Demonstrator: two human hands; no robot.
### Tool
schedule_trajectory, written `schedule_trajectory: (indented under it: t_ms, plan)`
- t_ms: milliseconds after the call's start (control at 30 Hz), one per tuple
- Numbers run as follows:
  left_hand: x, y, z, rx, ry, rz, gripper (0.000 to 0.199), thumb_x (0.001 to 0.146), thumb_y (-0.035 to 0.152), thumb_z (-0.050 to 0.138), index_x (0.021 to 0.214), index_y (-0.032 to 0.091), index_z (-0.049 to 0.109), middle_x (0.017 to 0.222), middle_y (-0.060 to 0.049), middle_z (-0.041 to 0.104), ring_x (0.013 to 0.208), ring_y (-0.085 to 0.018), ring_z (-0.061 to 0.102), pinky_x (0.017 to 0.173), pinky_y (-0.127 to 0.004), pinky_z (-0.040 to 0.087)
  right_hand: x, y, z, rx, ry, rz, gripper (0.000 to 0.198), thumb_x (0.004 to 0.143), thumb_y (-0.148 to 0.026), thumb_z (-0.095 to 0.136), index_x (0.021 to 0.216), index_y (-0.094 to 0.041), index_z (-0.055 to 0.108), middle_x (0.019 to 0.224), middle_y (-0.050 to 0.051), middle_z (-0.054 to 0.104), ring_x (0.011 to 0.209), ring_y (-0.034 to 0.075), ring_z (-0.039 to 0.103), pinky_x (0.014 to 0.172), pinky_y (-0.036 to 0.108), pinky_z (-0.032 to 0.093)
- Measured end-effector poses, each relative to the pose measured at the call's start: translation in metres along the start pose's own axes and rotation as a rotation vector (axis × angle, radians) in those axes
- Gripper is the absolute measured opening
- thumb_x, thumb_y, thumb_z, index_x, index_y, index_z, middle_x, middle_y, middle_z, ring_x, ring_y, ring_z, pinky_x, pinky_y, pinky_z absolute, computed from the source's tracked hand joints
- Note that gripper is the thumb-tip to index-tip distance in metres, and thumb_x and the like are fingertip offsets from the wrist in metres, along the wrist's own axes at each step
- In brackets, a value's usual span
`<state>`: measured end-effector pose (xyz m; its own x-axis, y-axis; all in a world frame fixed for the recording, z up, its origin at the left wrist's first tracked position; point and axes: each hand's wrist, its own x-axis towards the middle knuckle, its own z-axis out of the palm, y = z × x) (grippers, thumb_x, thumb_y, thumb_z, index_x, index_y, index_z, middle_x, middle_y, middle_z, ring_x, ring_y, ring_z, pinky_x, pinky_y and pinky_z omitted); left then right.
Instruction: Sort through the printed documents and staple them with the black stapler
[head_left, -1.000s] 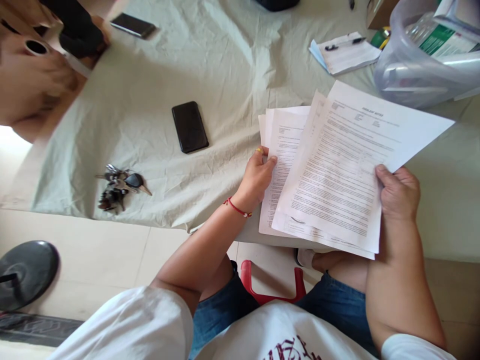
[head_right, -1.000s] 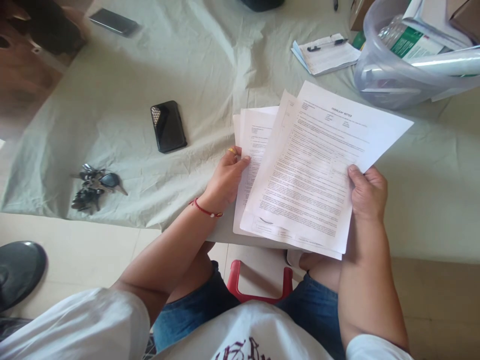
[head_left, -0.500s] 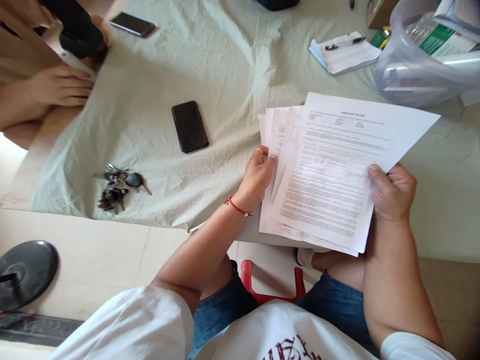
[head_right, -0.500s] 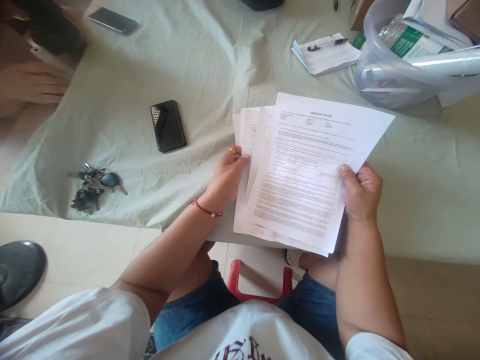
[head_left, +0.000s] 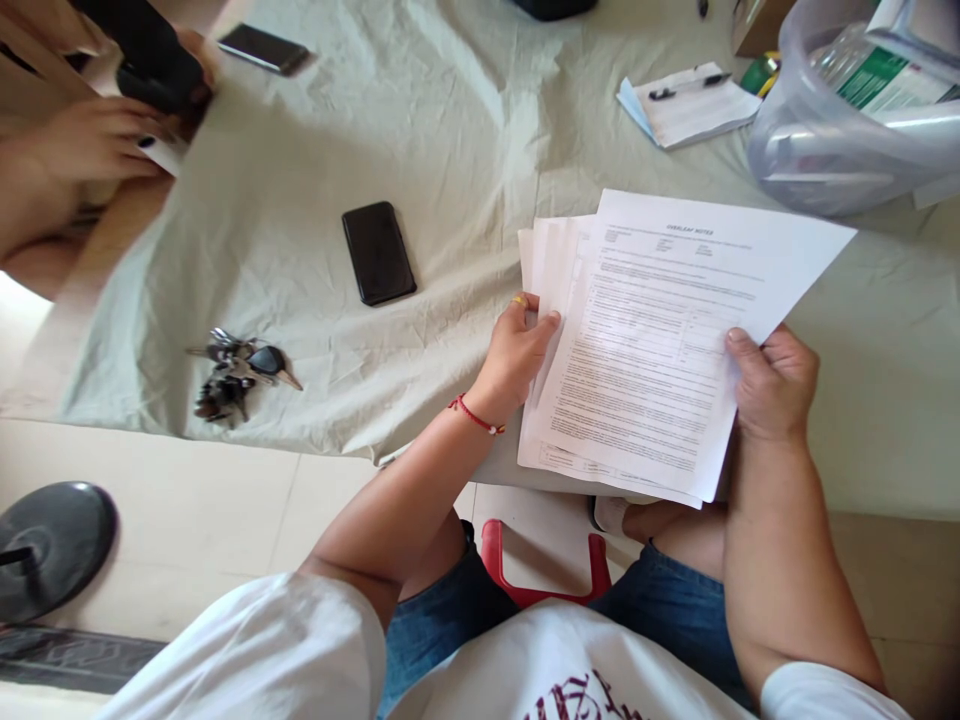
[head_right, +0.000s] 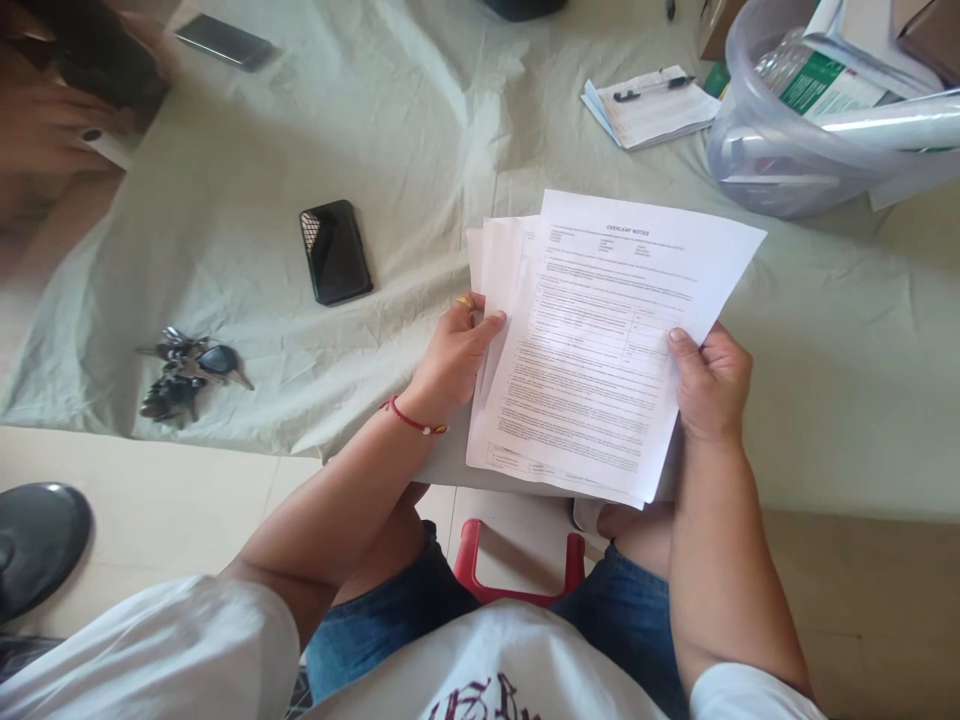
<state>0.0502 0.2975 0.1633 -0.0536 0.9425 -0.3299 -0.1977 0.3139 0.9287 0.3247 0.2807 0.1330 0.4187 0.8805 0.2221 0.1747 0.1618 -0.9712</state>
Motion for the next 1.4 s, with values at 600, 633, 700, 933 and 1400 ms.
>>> schedule_trajectory:
  t_ms: [600, 633, 700, 933, 1400]
  plan:
    - [0.002, -0.006, -0.005, -0.033, 0.01, 0.03, 0.016, 0.093, 0.026, 0.067, 0.088, 0.022, 0.052, 0.094, -0.004, 0.07, 0.088, -0.019, 0.068, 0.086, -0.034, 0.056, 0.017, 0.004, -0.023, 0.022, 0.228, 0.034, 0.035, 0.064, -0.032, 0.088, 0.096, -0.018, 0.086, 0.094, 0.003, 0.081, 0.085, 0.021, 0.076, 0.102, 0.045, 0.061]
    - [0.002, -0.005, -0.005, -0.031, 0.012, 0.025, 0.017, 0.093, 0.026, 0.068, 0.088, 0.023, 0.052, 0.094, -0.004, 0.07, 0.087, -0.019, 0.068, 0.085, -0.034, 0.056, 0.017, 0.002, -0.022, 0.034, 0.238, 0.047, 0.036, 0.063, -0.032, 0.088, 0.095, -0.017, 0.086, 0.093, 0.003, 0.081, 0.086, 0.021, 0.076, 0.104, 0.045, 0.06]
    - [0.001, -0.005, -0.005, -0.021, 0.014, 0.013, 0.019, 0.093, 0.028, 0.069, 0.088, 0.023, 0.051, 0.093, -0.003, 0.07, 0.087, -0.019, 0.069, 0.084, -0.034, 0.056, 0.017, -0.001, -0.021, 0.051, 0.247, 0.069, 0.036, 0.062, -0.032, 0.088, 0.093, -0.015, 0.085, 0.093, 0.004, 0.079, 0.088, 0.022, 0.076, 0.105, 0.047, 0.06]
    - [0.0, -0.003, -0.004, -0.024, 0.008, 0.002, 0.021, 0.092, 0.029, 0.071, 0.089, 0.023, 0.051, 0.093, -0.003, 0.07, 0.089, -0.02, 0.07, 0.086, -0.034, 0.057, 0.017, 0.0, -0.02, 0.078, 0.232, 0.052, 0.03, 0.061, -0.033, 0.09, 0.086, -0.019, 0.084, 0.095, 0.003, 0.081, 0.095, 0.026, 0.077, 0.111, 0.055, 0.057]
    - [0.001, -0.004, -0.003, -0.023, 0.015, 0.015, 0.019, 0.093, 0.029, 0.07, 0.089, 0.023, 0.052, 0.094, -0.003, 0.071, 0.09, -0.019, 0.07, 0.086, -0.033, 0.057, 0.011, 0.005, -0.014, 0.046, 0.106, 0.008, 0.034, 0.069, -0.034, 0.09, 0.1, -0.02, 0.086, 0.1, 0.004, 0.084, 0.092, 0.022, 0.078, 0.101, 0.043, 0.061]
